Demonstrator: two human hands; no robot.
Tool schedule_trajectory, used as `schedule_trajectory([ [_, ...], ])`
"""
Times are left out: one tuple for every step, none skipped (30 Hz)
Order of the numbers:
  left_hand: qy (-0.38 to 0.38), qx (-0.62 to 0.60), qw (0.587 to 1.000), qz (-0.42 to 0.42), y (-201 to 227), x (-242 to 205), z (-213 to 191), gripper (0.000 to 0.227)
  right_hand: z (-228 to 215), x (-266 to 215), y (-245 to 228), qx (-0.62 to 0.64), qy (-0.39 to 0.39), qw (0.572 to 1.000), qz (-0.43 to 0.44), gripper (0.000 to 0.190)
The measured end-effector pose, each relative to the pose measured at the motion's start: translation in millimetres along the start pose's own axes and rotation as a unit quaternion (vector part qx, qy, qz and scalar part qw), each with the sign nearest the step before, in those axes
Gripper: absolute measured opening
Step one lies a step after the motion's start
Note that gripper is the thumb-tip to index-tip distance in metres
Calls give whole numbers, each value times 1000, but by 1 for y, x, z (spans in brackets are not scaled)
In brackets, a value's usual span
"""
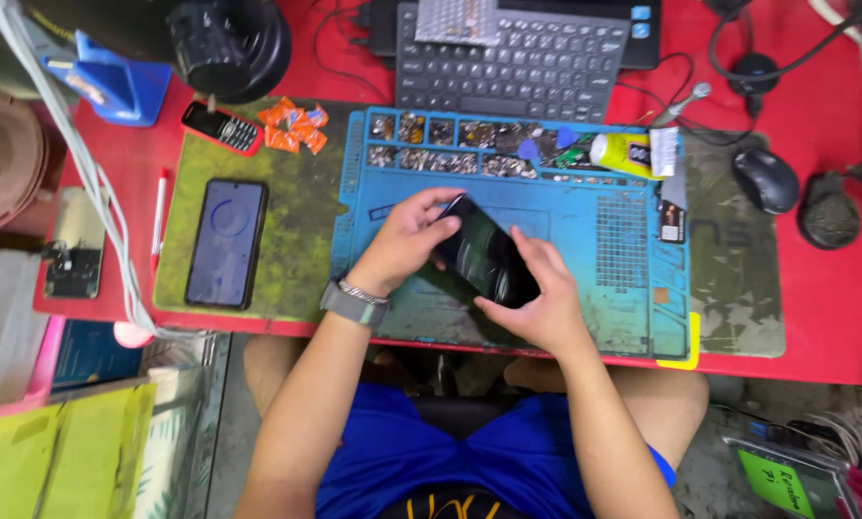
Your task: The person disassembles a smartphone by prying open the back cover with a plastic tool. They then use a screwdriver to remove screws from the internal frame and separate the back cover from the main body.
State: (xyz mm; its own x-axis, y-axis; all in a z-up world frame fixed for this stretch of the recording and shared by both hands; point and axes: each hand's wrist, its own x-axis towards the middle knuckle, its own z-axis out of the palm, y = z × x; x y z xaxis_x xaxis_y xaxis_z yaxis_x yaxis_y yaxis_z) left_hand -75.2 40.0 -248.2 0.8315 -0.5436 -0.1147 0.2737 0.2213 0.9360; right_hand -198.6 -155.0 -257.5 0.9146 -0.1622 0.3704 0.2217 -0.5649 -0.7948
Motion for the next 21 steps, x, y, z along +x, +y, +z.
schedule_trajectory([
  [-8,0,1000,4,0,0,-2,46,-13,6,-1,-5,7,1000,-3,105],
  [-6,-56,998,-17,-3,-5,-5,51,-25,9,-2,-28,13,999,20,105],
  [-5,-112,993,-38,-6,-9,-9,57,-36,11,-2,-50,18,998,42,106],
  [-4,-114,993,-44,-10,-12,-6,57,-35,14,-1,-50,17,997,48,106],
  [-15,-125,991,-51,-14,-15,-3,60,-34,17,0,134,28,985,105,97],
  [-26,-135,989,-56,-17,-17,0,63,-33,22,1,314,41,936,156,93],
  [-26,-135,989,-60,-21,-19,2,63,-25,22,6,314,42,935,160,93],
  [-17,-107,992,-61,-23,-16,5,63,-19,26,12,341,53,926,154,77],
  [-7,-78,995,-62,-26,-14,7,62,-12,30,17,369,64,916,147,62],
  [-7,-78,995,-62,-15,-12,10,62,-7,33,21,368,64,916,147,62],
  [-9,34,999,-37,-4,-10,12,70,-1,36,25,352,98,918,153,42],
  [-10,147,989,-12,6,-10,14,79,6,38,29,336,130,919,160,24],
  [-8,148,989,-12,4,-8,21,79,7,43,19,337,129,919,160,24],
  [-21,126,992,20,2,-9,28,86,10,46,8,314,138,925,166,22],
  [-35,104,993,53,-1,-9,35,93,13,50,-2,290,147,930,171,21],
  [-31,105,993,52,-17,-1,28,93,16,49,0,293,144,929,172,21],
  [-39,26,996,81,-33,6,22,93,18,47,1,296,130,934,153,12],
  [-48,-53,991,110,-48,15,15,94,20,47,3,299,118,938,133,5],
  [-45,-51,992,111,-55,17,13,94,21,42,-9,301,116,937,133,5],
  [-27,-133,989,62,-61,21,11,73,22,38,-21,305,59,942,129,4],
  [-8,-214,977,13,-67,24,9,53,22,34,-32,308,1,943,125,7],
])
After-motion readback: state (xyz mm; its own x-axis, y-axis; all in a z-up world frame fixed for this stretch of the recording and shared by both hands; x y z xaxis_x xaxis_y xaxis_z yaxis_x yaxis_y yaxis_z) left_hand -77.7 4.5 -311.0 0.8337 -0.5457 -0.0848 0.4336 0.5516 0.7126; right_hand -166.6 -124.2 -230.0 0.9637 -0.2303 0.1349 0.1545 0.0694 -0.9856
